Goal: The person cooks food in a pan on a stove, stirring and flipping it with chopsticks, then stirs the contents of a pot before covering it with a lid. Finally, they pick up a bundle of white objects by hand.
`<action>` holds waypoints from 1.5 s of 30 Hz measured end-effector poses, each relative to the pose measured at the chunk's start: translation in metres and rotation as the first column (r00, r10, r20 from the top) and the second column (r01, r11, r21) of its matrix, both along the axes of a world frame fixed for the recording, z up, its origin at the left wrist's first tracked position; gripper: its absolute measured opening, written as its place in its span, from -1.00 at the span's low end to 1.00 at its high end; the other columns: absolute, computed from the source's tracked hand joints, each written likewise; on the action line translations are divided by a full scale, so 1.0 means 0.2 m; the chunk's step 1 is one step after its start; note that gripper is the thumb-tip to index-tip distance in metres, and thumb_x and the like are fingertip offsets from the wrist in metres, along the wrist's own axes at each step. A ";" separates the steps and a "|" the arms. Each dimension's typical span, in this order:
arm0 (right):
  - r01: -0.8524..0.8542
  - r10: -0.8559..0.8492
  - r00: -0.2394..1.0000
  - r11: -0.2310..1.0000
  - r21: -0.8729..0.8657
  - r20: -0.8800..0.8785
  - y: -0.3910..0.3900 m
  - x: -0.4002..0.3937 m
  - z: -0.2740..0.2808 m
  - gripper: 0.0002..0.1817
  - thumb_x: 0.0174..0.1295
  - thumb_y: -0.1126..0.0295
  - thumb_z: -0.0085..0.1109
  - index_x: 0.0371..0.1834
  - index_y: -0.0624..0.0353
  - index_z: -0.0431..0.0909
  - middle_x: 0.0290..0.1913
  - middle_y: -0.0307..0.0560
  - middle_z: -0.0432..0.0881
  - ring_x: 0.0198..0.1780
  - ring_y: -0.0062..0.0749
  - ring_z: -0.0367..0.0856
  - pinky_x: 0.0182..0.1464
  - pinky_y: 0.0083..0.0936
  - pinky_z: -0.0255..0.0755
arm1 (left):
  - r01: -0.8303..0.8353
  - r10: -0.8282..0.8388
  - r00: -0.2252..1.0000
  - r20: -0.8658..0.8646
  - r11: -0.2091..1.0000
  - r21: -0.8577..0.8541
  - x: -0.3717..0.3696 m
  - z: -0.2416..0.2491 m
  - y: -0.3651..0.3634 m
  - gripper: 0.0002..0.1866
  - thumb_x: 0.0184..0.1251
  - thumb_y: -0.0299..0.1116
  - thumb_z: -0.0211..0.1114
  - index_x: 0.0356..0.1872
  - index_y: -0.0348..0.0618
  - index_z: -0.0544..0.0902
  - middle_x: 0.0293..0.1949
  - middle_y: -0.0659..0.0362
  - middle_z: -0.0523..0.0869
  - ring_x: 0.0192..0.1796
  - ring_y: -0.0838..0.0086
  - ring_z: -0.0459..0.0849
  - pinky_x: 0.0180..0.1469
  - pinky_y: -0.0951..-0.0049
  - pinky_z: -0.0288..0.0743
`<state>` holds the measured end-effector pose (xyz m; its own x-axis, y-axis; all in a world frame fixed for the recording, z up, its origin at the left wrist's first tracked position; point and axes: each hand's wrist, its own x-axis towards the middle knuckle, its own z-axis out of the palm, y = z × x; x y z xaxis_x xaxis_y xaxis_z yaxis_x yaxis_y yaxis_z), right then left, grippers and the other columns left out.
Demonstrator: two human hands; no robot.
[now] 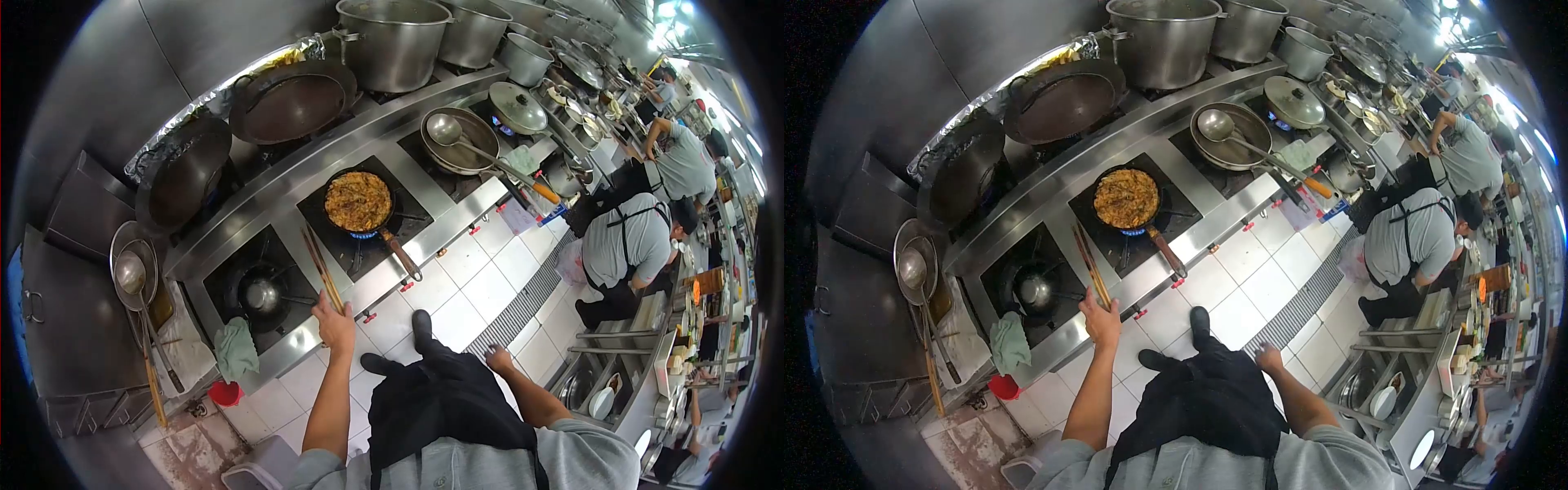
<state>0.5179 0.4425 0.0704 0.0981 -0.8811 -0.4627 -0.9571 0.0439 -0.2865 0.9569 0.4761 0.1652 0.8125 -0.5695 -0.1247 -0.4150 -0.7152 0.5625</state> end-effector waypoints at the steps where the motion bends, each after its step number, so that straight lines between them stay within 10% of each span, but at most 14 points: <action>1: 0.099 -0.100 0.995 0.994 0.047 0.024 -0.02 0.08 0.09 -0.55 0.12 0.22 -0.01 0.06 0.20 0.39 -0.16 0.30 0.56 -0.11 0.09 0.56 -0.02 -0.23 0.41 | 0.007 -0.005 0.999 0.036 0.999 -0.051 -0.02 0.00 0.02 -0.31 0.06 -0.22 0.32 0.23 -0.01 0.21 -0.02 -0.02 0.37 -0.11 0.07 0.55 -0.11 0.12 0.47; 11: -0.071 0.011 0.982 0.948 0.310 0.190 -0.26 0.14 -0.05 -0.65 0.12 0.17 -0.08 -0.20 0.10 0.61 -0.08 0.01 0.60 -0.01 -0.11 0.53 0.07 -0.39 0.38 | 0.224 -0.158 0.968 0.197 0.897 -0.382 -0.29 -0.20 0.62 -0.79 0.05 -0.44 0.32 -0.58 -0.20 0.42 -0.60 0.16 0.42 -0.62 0.45 0.35 -0.54 0.47 0.27; 14: -0.228 0.140 0.937 0.940 0.253 0.321 -0.27 0.06 -0.20 -0.63 0.17 0.17 -0.01 -0.13 0.20 0.57 -0.40 0.01 0.65 -0.40 -0.34 0.62 -0.28 -0.43 0.49 | -0.091 0.043 0.975 -0.218 0.972 -0.215 -0.40 -0.72 1.14 -0.79 0.06 -0.35 0.33 -0.51 -0.15 0.44 -0.59 0.22 0.45 -0.60 0.48 0.42 -0.59 0.50 0.30; 16: -0.371 0.273 0.884 0.904 0.214 0.378 -0.29 0.01 -0.21 -0.65 0.21 0.20 -0.05 -0.13 0.23 0.57 -0.39 0.00 0.65 -0.40 -0.36 0.61 -0.27 -0.46 0.49 | -0.564 0.466 0.584 -0.665 0.822 0.081 -0.60 -0.77 1.45 -0.79 0.11 -0.28 0.27 -0.31 -0.03 0.43 -0.53 0.25 0.47 -0.56 0.47 0.47 -0.69 0.51 0.29; 19: -0.555 0.456 0.785 0.818 0.151 0.419 -0.34 -0.15 -0.34 -0.70 0.14 0.26 0.02 -0.17 0.20 0.58 -0.36 -0.02 0.65 -0.38 -0.31 0.62 -0.25 -0.42 0.50 | -0.807 0.697 -0.102 -0.710 0.360 0.468 -0.95 -0.84 1.90 -0.82 0.13 -0.37 0.13 -0.22 0.05 0.46 -0.17 0.21 0.51 -0.45 0.35 0.55 -0.58 0.36 0.32; 22: -0.814 0.857 0.449 0.509 -0.281 0.252 -0.38 -0.41 -0.63 -0.74 -0.07 0.32 0.09 -0.28 0.07 0.62 -0.31 -0.12 0.65 -0.23 -0.25 0.62 -0.21 -0.34 0.50 | -0.736 0.709 -0.064 -0.702 0.442 0.513 -1.36 -0.68 2.03 -0.85 0.14 -0.35 0.09 -0.25 0.08 0.52 -0.31 0.18 0.56 -0.45 0.32 0.56 -0.55 0.27 0.35; 26: -0.917 0.937 0.343 0.349 0.193 -0.067 -0.39 -0.64 -0.63 -0.82 0.01 0.25 0.06 -0.40 -0.02 0.63 -0.39 -0.13 0.65 -0.32 -0.28 0.64 -0.28 -0.37 0.51 | -0.490 0.607 0.303 -0.735 0.760 0.426 -1.84 -0.70 2.10 -0.83 0.12 -0.32 0.13 -0.23 0.05 0.55 -0.37 0.16 0.60 -0.49 0.36 0.59 -0.56 0.32 0.40; 30: -0.425 0.547 0.837 0.667 0.612 -0.014 -0.31 -0.82 -0.50 -0.83 0.11 0.17 0.05 -0.41 -0.10 0.62 -0.54 -0.26 0.62 -0.48 -0.45 0.63 -0.46 -0.44 0.47 | -0.249 0.473 0.599 -0.647 0.877 0.410 -2.01 -0.74 2.11 -0.79 0.10 -0.28 0.17 -0.21 0.01 0.57 -0.43 0.13 0.64 -0.53 0.41 0.62 -0.57 0.37 0.45; 33: -0.607 0.758 0.651 0.542 0.582 -0.028 -0.22 -1.00 -0.68 -0.83 0.06 0.30 0.13 -0.25 -0.15 0.59 -0.51 -0.27 0.62 -0.48 -0.47 0.63 -0.48 -0.49 0.47 | -0.181 0.416 0.723 -0.551 0.884 0.430 -1.97 -0.71 2.06 -0.76 0.08 -0.26 0.20 -0.20 -0.01 0.59 -0.47 0.11 0.66 -0.56 0.44 0.65 -0.58 0.40 0.49; 36: -0.844 0.858 0.503 0.513 0.157 -0.101 -0.13 -1.14 -0.84 -0.85 -0.05 0.34 0.13 -0.40 0.04 0.63 -0.46 -0.18 0.63 -0.46 -0.33 0.64 -0.43 -0.45 0.50 | -0.555 0.613 0.553 -0.565 0.776 0.298 -1.85 -0.62 1.94 -0.73 0.11 -0.27 0.20 -0.15 -0.08 0.57 -0.48 0.15 0.67 -0.57 0.42 0.67 -0.63 0.40 0.48; 37: -0.590 0.668 0.744 0.668 0.453 -0.017 -0.14 -1.07 -0.72 -0.69 -0.01 0.29 -0.08 -0.37 0.22 0.62 -0.15 0.08 0.60 -0.07 -0.09 0.56 -0.02 -0.28 0.41 | -0.583 0.617 0.517 -0.593 0.762 0.284 -1.81 -0.50 1.85 -0.69 0.14 -0.29 0.19 -0.08 -0.12 0.53 -0.40 0.18 0.65 -0.51 0.43 0.66 -0.64 0.46 0.45; 38: -0.443 0.491 0.871 0.771 0.457 0.016 -0.12 -1.05 -0.76 -0.71 -0.01 0.28 -0.07 -0.41 0.17 0.63 -0.23 0.04 0.63 -0.14 -0.10 0.59 -0.08 -0.25 0.44 | -0.591 0.617 0.509 -0.600 0.757 0.277 -1.78 -0.43 1.80 -0.69 0.14 -0.29 0.19 -0.08 -0.12 0.53 -0.40 0.18 0.65 -0.51 0.43 0.66 -0.64 0.46 0.45; 40: -0.722 0.782 0.620 0.532 0.442 0.070 -0.15 -0.96 -0.70 -0.75 -0.06 0.28 -0.03 -0.48 0.13 0.64 -0.33 0.04 0.64 -0.20 -0.09 0.61 -0.14 -0.23 0.46 | -0.609 0.543 0.507 -0.669 0.775 0.168 -1.75 -0.36 1.74 -0.67 0.20 -0.30 0.10 0.00 -0.07 0.43 -0.31 0.21 0.62 -0.41 0.44 0.64 -0.51 0.45 0.43; 45: -0.843 0.856 0.510 0.475 0.253 0.089 -0.19 -0.62 -0.69 -0.81 -0.13 0.28 0.05 -0.60 0.08 0.64 -0.40 0.06 0.64 -0.26 -0.11 0.62 -0.21 -0.25 0.48 | -0.620 0.492 0.501 -0.712 0.778 0.102 -1.86 -0.45 1.76 -0.65 0.19 -0.30 0.15 0.02 -0.07 0.45 -0.27 0.19 0.63 -0.38 0.46 0.64 -0.47 0.49 0.42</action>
